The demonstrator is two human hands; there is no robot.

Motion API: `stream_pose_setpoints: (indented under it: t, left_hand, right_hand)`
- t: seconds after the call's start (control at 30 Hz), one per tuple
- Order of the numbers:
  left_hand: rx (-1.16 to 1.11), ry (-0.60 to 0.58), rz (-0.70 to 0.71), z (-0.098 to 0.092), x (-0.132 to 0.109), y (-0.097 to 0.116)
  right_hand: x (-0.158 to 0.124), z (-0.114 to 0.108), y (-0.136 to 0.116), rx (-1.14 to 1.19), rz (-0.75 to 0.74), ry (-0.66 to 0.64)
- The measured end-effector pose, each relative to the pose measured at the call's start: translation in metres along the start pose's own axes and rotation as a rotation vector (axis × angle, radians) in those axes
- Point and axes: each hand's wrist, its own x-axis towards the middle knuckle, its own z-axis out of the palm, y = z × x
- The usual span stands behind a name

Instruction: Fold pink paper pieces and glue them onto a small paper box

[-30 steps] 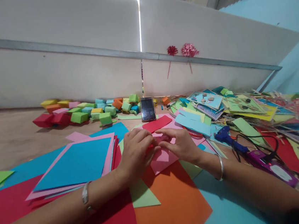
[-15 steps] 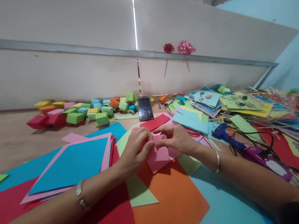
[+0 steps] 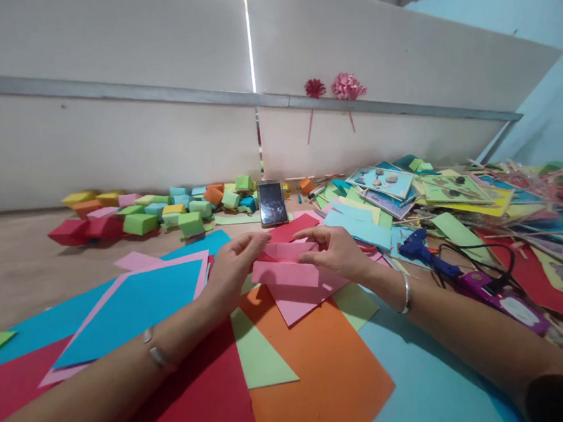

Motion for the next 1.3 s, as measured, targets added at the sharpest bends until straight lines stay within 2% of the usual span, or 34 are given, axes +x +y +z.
stream_pose_setpoints:
  t: [0.2,0.37,0.47,0.63,0.7,0.8,0.93,1.1,1.23,1.3]
  left_hand:
    - [-0.248,-0.168,-0.348,0.005,-0.007,0.006]
    - [-0.322,-0.235,-0.347,0.006,-0.010,0.007]
    - [-0.252,-0.190,-0.349,0.006,-0.010,0.006]
    - [-0.210,-0.002,-0.335,0.007,-0.009,0.002]
    - [-0.227,0.003,-0.324,0.008,-0.008,0.001]
    - [-0.251,-0.014,-0.283,0.010,-0.009,0.001]
    - [-0.240,-0.061,-0.237,0.011,-0.012,0.004]
    - [-0.201,-0.191,-0.192,0.011,-0.017,0.004]
    - [-0.166,-0.182,-0.178,0.012,-0.019,0.005]
    - [-0.110,-0.115,-0.163,0.011,-0.018,0.005]
  right_hand:
    - [-0.003,0.000,0.002,-0.051,-0.165,0.121]
    - [-0.005,0.000,0.004,-0.029,-0.253,0.137]
    - [-0.002,0.000,0.005,-0.041,-0.300,0.126]
    - [-0.001,0.003,0.010,-0.378,-0.375,0.225]
    - [-0.003,0.005,0.011,-0.501,-0.389,0.252]
    - [-0.006,0.007,0.009,-0.591,-0.418,0.176]
    - [-0.007,0.012,0.004,-0.446,-0.338,0.053]
    - [-0.010,0.019,-0.002,-0.216,-0.095,0.077]
    - [-0.013,0.021,-0.007,-0.155,-0.080,0.091]
    - [-0.013,0.020,-0.008,-0.154,-0.087,0.121]
